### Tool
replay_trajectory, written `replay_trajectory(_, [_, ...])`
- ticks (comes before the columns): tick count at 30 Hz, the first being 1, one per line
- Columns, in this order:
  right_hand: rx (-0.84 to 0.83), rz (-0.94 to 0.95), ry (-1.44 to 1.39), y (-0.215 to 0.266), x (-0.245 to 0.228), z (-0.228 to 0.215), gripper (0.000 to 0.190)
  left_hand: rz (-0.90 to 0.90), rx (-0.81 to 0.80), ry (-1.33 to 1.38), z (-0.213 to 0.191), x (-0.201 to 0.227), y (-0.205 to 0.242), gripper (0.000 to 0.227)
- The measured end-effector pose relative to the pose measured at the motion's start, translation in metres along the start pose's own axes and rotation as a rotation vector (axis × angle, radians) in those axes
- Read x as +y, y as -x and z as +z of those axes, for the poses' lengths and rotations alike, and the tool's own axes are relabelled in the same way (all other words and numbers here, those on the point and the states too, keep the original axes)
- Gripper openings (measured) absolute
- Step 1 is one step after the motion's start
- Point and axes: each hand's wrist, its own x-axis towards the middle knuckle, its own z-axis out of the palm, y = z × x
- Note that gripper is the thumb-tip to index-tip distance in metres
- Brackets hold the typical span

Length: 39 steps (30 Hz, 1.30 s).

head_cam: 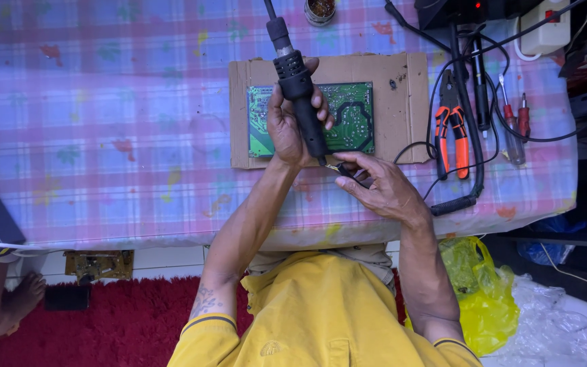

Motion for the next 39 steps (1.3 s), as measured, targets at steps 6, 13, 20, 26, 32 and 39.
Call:
replay_trajectory(6, [0.000,0.013,0.033,0.000,0.000,0.001,0.044,0.045,-0.024,-0.014,0.012,-0.005,0.003,0.062])
replay_trajectory(13, [-0.005,-0.014,0.076,-0.003,-0.003,0.000,0.044,0.037,-0.017,-0.030,0.013,-0.004,0.003,0.062])
replay_trajectory(20, [-0.031,-0.019,0.106,-0.005,-0.003,-0.001,0.046,0.027,-0.043,-0.085,-0.001,-0.009,0.002,0.079])
replay_trajectory(26, [-0.024,-0.049,0.123,-0.006,-0.003,0.000,0.045,-0.003,-0.062,-0.114,-0.005,-0.011,0.003,0.084])
replay_trajectory(32, [0.015,-0.125,0.133,-0.006,-0.004,-0.002,0.042,-0.020,-0.049,-0.110,-0.005,-0.014,0.004,0.084])
replay_trajectory(39, [0.060,-0.131,0.129,-0.005,-0.005,-0.003,0.044,0.007,-0.061,-0.096,-0.001,-0.018,0.007,0.074])
